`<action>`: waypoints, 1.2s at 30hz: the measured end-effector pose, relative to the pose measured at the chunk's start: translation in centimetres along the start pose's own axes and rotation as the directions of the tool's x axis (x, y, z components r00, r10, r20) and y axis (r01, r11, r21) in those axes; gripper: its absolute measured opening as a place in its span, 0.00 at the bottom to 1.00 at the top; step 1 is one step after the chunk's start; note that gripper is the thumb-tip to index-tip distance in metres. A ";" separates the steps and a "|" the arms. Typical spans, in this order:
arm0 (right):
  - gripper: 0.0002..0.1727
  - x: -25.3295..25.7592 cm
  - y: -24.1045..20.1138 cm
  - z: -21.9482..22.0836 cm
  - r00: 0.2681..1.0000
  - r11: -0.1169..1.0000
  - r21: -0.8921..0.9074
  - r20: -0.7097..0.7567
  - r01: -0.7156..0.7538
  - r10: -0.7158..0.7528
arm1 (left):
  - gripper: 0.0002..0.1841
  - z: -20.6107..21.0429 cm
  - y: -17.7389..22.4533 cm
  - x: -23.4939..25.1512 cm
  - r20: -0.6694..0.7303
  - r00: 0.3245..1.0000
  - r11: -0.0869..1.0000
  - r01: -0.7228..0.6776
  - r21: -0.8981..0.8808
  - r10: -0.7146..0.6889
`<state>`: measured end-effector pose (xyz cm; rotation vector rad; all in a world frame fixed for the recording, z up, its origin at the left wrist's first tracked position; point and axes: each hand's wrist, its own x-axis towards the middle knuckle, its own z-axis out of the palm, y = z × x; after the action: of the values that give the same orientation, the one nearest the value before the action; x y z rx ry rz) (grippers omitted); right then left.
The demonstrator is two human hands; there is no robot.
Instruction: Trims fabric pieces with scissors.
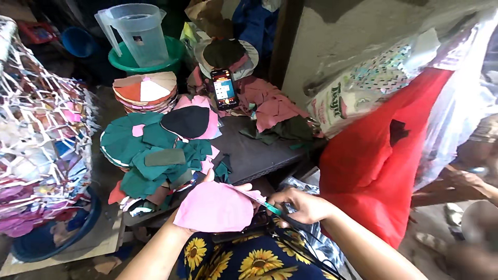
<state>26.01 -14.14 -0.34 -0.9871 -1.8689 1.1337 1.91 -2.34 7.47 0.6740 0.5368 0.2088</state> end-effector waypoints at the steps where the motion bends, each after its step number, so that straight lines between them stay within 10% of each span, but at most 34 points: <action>1: 0.23 0.1 0.0 0.0 1.000 1.000 -0.001 0.011 -0.001 0.001 | 0.58 0.8 0.0 0.1 -0.057 0.998 1.000 0.025 -0.004 -0.026; 7: 0.22 0.5 0.2 -0.1 1.000 1.000 -0.006 0.001 0.000 0.000 | 0.58 -5.0 -0.8 2.1 0.352 0.933 0.996 0.063 0.065 -0.082; 14: 0.18 0.7 0.3 -0.7 0.998 0.999 0.036 -0.061 -0.020 0.022 | 0.51 -2.7 1.2 2.8 0.132 0.991 0.989 -0.027 0.145 0.007; 19: 0.14 1.4 0.6 -1.9 0.994 0.999 0.039 -0.106 -0.007 0.011 | 0.54 -5.8 1.9 5.1 0.385 0.923 0.981 -0.067 0.181 -0.008; 23: 0.12 2.0 0.9 -2.8 0.990 0.999 0.025 -0.139 -0.034 0.037 | 0.50 -0.5 3.1 4.2 0.044 0.998 0.971 -0.056 0.233 0.047; 28: 0.11 2.5 1.4 -3.2 0.987 0.998 0.037 -0.147 -0.053 0.058 | 0.54 0.2 3.5 4.8 -0.033 0.999 0.976 -0.018 0.215 0.026; 32: 0.11 2.8 1.5 -2.9 0.993 0.998 0.038 -0.098 -0.058 0.062 | 0.59 -5.3 3.0 6.5 0.319 0.946 0.990 0.011 0.143 -0.057; 36: 0.14 2.8 1.0 -3.0 0.997 0.997 -0.007 -0.031 -0.074 0.074 | 0.48 0.4 3.5 5.2 -0.113 0.991 0.990 0.078 0.116 -0.064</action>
<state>27.58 -10.25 0.29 -1.0801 -1.8274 1.1484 6.45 1.91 7.88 0.7620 0.6813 0.1478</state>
